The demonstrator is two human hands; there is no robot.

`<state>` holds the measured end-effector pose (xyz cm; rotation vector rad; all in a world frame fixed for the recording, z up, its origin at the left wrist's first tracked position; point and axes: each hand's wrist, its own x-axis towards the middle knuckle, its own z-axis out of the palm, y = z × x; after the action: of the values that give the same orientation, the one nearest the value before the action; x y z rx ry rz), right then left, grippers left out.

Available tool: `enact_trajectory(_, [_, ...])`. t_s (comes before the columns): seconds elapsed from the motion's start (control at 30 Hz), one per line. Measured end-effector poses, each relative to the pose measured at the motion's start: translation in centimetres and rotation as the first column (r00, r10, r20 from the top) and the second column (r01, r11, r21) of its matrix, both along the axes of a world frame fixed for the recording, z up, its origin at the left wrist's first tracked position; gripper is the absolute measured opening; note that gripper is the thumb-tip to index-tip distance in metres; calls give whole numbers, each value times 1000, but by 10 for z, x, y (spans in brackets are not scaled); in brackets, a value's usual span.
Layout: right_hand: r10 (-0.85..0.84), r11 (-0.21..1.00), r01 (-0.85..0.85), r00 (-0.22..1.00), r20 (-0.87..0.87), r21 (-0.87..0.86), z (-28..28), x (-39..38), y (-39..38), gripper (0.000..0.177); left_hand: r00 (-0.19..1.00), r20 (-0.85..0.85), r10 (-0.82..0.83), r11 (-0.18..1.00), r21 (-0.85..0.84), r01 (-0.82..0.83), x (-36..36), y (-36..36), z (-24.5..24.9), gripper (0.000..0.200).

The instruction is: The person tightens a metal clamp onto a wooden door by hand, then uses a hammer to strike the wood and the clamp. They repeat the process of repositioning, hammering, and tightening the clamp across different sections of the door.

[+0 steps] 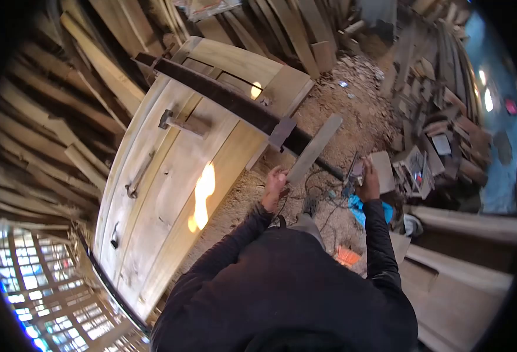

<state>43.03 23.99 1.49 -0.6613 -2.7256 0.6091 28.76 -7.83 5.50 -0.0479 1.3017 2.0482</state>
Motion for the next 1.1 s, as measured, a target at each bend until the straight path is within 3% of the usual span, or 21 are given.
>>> enact_trajectory(0.1, [404, 903, -411, 911, 82, 124, -4, -38, 36, 77, 912, -289, 290, 951, -18, -308, 6, 23, -6, 46])
enact_trajectory(0.13, [493, 857, -497, 868, 67, 138, -24, -49, 51, 65, 841, -301, 450, 883, 12, -468, 12, 37, 6, 35])
enact_trajectory(0.23, [682, 725, -683, 730, 49, 86, -59, -77, 91, 42, 753, -583, 304, 909, -59, -412, 12, 57, 20, 32])
enact_trajectory(0.37, [921, 388, -895, 383, -67, 218, -40, -106, 118, 41, 747, -538, 391, 853, -93, -513, 12, 81, 22, 32])
enact_trajectory(0.4, [947, 316, -936, 301, -112, 152, -52, -111, 120, 46, 721, -574, 388, 856, -65, -513, 9, 86, 26, 30])
enact_trajectory(0.5, [970, 238, -964, 229, -82, 119, -71, -115, 130, 51, 791, -476, 384, 870, -99, -483, 2, 86, 12, 29])
enact_trajectory(0.53, [964, 214, -959, 177, -198, 184, -82, -120, 130, 50, 802, -411, 433, 864, -65, -499, 4, 88, 13, 28])
enact_trajectory(0.6, [962, 236, -962, 210, -177, 139, -101, -119, 134, 47, 814, -278, 510, 849, 14, -527, 4, 99, 21, 25])
enact_trajectory(0.67, [938, 296, -948, 266, -221, 119, -107, -118, 131, 43, 815, -310, 489, 844, -66, -532, 1, 101, 23, 26])
enact_trajectory(0.73, [881, 391, -914, 339, -330, 107, -103, -112, 120, 41, 822, -318, 473, 833, -143, -534, 5, 102, 25, 27])
enact_trajectory(0.83, [605, 553, -832, 437, -665, -44, -198, -78, 71, 45, 832, -331, 445, 828, -200, -523, 4, 100, 21, 29])
enact_trajectory(0.9, [478, 626, -751, 582, -658, -211, -245, -51, 25, 46, 827, -362, 429, 835, -190, -516, 5, 99, 12, 29])
enact_trajectory(0.93, [121, 806, -456, 752, -648, -379, -238, -40, -20, 45, 808, -409, 424, 831, -179, -527, 5, 100, 8, 29])
enact_trajectory(0.97, [-185, 764, -269, 780, -598, -587, -237, -27, -67, 45, 786, -452, 420, 827, -166, -538, 5, 99, 5, 28])
enact_trajectory(1.0, [-484, 626, -124, 713, -508, -770, -233, -15, -114, 45, 765, -489, 419, 823, -151, -547, 6, 98, 3, 28])
enact_trajectory(1.07, [-754, 155, -74, 635, -167, -985, -197, 3, -165, 48, 758, -519, 395, 829, -153, -537, 10, 96, 7, 26])
enact_trajectory(1.1, [-796, -51, 3, 604, 42, -999, -139, 2, -175, 50, 750, -534, 390, 834, -141, -534, 10, 97, 10, 26])
